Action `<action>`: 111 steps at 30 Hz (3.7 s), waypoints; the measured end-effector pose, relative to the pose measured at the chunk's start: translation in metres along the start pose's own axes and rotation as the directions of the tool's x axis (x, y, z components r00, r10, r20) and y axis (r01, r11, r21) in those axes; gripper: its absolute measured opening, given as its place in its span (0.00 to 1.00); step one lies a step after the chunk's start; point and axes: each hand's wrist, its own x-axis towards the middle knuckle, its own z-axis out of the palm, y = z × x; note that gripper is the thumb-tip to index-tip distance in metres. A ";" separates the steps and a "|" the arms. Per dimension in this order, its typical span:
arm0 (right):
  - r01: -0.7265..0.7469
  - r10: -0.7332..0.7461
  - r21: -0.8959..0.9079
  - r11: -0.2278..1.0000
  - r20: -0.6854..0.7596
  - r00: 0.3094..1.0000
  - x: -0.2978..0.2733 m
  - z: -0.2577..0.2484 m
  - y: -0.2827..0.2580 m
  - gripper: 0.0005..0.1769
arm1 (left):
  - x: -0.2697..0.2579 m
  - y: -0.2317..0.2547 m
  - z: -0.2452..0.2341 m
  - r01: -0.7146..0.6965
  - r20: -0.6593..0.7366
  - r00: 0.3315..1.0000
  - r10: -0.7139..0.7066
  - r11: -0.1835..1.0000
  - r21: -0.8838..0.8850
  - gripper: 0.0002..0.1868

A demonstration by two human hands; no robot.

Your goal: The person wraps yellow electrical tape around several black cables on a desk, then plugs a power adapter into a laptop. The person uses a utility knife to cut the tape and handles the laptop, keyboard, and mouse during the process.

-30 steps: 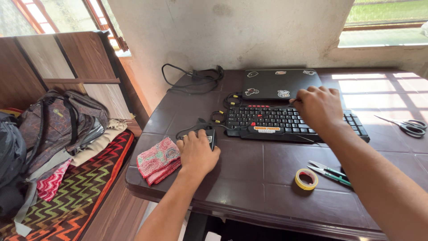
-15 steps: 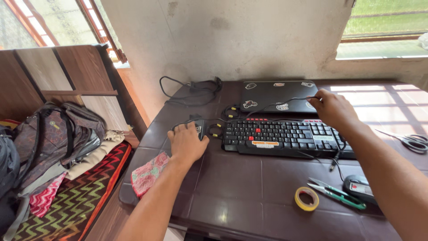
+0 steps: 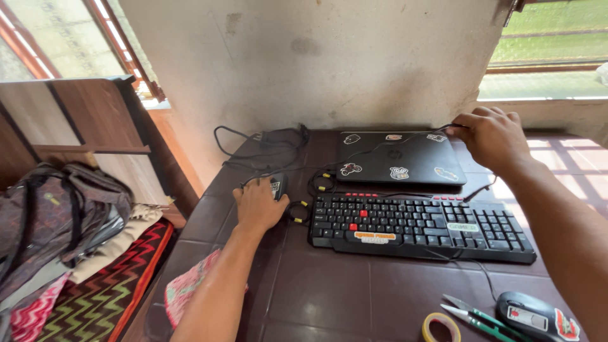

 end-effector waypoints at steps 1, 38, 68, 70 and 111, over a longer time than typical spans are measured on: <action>0.030 -0.031 -0.029 0.999 -0.028 0.999 0.003 0.003 0.002 0.18 | 0.000 0.000 0.002 0.002 -0.008 1.000 -0.002 1.000 -0.025 0.34; -0.054 0.103 -0.105 0.993 0.552 0.827 0.022 0.095 -0.084 0.24 | 0.002 0.000 0.006 0.131 -0.320 0.923 -0.214 0.956 -0.262 0.28; 0.019 -0.182 0.234 0.972 0.700 0.691 0.164 0.231 -0.333 0.81 | 0.005 -0.012 0.034 -0.021 -0.222 0.969 -0.108 0.860 -0.510 0.19; 0.026 -0.177 0.220 0.975 0.698 0.694 0.169 0.242 -0.332 0.85 | 0.006 -0.011 0.033 0.000 -0.206 0.971 -0.121 0.862 -0.507 0.20; 0.222 -0.269 0.700 0.679 -0.044 0.962 0.227 0.093 -0.322 0.14 | 0.002 -0.014 -0.007 0.023 -0.534 0.769 -0.352 0.850 -0.527 0.35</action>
